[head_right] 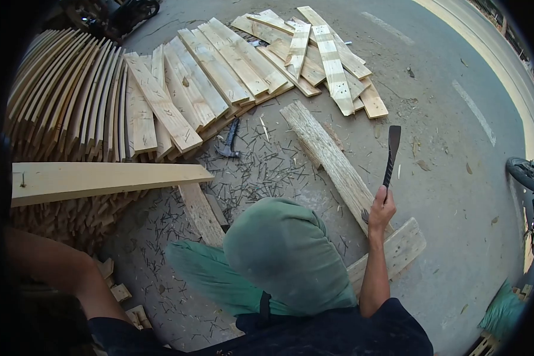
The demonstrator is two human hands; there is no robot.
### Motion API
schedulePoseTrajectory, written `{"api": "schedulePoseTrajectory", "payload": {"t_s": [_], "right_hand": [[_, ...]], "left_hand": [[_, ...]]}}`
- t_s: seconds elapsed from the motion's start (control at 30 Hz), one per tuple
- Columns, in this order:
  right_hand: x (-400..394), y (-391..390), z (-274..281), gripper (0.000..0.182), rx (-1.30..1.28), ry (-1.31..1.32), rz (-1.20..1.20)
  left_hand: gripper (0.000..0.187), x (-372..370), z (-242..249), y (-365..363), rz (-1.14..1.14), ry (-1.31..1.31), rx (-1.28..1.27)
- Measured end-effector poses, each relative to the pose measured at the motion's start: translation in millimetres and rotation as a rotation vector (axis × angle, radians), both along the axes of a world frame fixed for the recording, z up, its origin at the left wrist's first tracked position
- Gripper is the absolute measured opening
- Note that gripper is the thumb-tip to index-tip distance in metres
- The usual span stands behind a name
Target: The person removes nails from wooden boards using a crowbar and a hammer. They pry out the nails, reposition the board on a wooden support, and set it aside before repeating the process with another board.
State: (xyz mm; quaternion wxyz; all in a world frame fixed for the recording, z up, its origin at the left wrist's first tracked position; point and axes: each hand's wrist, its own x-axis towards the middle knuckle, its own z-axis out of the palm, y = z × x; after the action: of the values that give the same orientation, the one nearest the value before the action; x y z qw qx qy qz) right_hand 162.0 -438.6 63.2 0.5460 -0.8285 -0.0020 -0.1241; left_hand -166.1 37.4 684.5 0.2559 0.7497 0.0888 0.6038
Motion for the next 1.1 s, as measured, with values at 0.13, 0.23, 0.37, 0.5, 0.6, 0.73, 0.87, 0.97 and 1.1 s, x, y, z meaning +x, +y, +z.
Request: {"api": "schedulePoseTrajectory", "payload": {"t_s": [0.13, 0.23, 0.37, 0.5, 0.6, 0.73, 0.87, 0.97, 1.1], "right_hand": [[11, 11, -7, 0.049, 0.030, 0.007, 0.015], [17, 22, 1, 0.053, -0.082, -0.032, 0.068], [29, 21, 10, 0.052, -0.342, -0.005, 0.190], [44, 17, 25, 0.056, -0.743, 0.195, 0.284], [56, 8, 8, 0.057, -0.945, 0.203, 0.363], [61, 4, -14, 0.058, -0.920, 0.214, 0.372], [72, 8, -23, 0.055, -0.936, 0.255, 0.366], [84, 6, -24, 0.050, -0.922, 0.164, 0.377], [90, -2, -41, 0.045, -0.475, -0.097, 0.177]], "left_hand": [[0.046, -90, -69, 60, 0.039, -0.279, -0.464], [0.042, -86, -195, 86, 0.113, -0.612, -0.807], [0.087, 5, -400, 71, 0.655, -0.785, -1.026], [0.109, 43, -536, 46, 1.064, -0.542, -1.436], [0.109, 70, -587, 17, 1.408, -0.004, -1.417], [0.097, 112, -618, -44, 0.873, 0.666, -0.592], [0.103, 199, -628, -128, -0.063, 1.199, 0.181], [0.102, 213, -666, -129, -0.138, 1.277, 0.261], [0.098, 219, -675, -131, -0.087, 1.229, 0.339]]}}
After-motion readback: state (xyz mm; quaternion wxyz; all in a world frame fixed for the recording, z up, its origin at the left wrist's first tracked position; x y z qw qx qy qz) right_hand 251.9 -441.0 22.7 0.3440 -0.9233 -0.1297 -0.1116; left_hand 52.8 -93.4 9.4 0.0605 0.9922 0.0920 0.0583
